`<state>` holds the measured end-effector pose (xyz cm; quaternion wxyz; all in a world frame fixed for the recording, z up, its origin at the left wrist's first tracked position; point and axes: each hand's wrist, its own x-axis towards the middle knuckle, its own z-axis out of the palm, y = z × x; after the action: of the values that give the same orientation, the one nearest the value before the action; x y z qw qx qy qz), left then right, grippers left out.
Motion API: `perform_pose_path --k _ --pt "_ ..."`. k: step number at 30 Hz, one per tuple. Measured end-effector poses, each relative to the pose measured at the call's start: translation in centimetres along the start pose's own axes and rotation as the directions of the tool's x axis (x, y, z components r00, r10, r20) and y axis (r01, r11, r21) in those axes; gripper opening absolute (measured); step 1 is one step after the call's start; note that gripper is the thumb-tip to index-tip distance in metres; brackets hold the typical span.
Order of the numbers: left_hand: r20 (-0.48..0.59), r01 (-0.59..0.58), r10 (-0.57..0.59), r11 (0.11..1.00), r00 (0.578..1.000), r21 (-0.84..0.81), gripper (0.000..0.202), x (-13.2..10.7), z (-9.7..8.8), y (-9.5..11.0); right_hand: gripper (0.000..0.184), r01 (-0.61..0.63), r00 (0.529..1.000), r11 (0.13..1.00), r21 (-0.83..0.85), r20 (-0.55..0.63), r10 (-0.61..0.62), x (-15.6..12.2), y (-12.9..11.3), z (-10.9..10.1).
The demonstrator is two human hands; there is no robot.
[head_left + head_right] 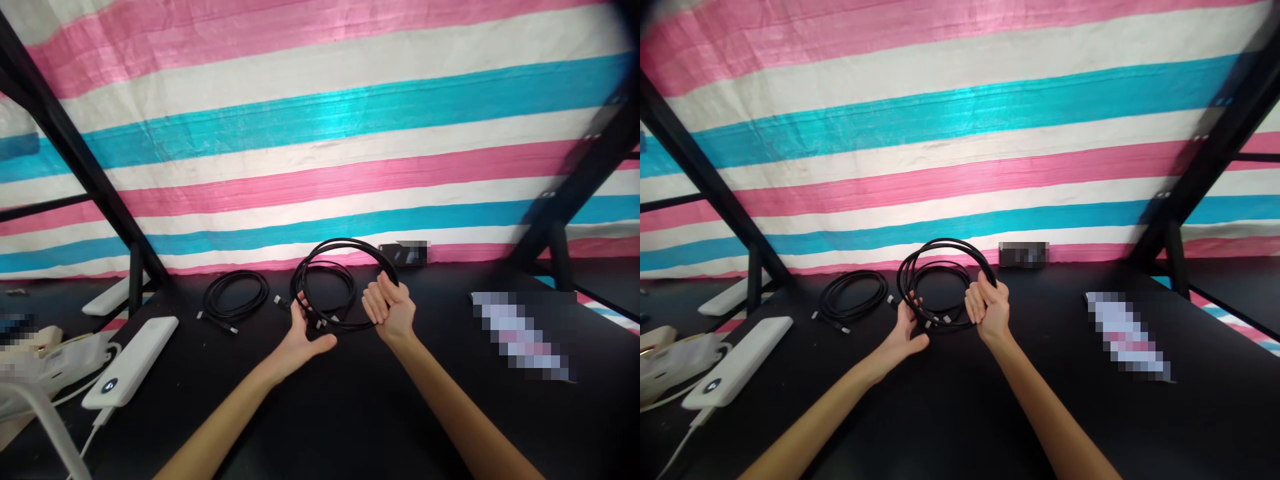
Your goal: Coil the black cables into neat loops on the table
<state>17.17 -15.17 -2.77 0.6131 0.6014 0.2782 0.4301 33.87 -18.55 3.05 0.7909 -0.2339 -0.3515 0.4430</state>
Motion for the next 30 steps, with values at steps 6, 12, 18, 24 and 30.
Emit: perform_pose_path --k 6,12,18,24,30 --pt "-0.301 0.065 -0.029 0.992 0.953 0.109 0.074 -0.6 1.4 1.5 0.051 0.091 0.995 0.996 0.017 -0.051 -0.090 -0.3 -0.3 0.5" --pt "0.133 0.399 -0.395 0.917 0.909 0.000 0.051 -0.4 0.5 3.2 0.053 0.095 0.995 0.995 0.017 0.012 -0.095 -0.5 -0.8 0.7" --pt "0.347 0.529 -0.514 0.847 0.784 0.058 0.055 -1.2 0.8 2.6 0.050 0.019 0.996 0.999 0.031 0.091 -0.022 -1.0 -0.6 1.2" --pt "0.306 0.652 -0.663 0.742 0.683 0.153 0.067 -1.2 0.4 3.4 0.052 0.072 0.993 0.996 -0.059 0.097 -0.067 -1.3 -0.6 1.4" --pt "0.296 0.653 -0.644 0.753 0.706 0.081 0.075 -0.9 0.4 3.2 0.050 0.099 0.990 0.992 -0.079 0.111 -0.090 -1.6 -0.5 1.5"
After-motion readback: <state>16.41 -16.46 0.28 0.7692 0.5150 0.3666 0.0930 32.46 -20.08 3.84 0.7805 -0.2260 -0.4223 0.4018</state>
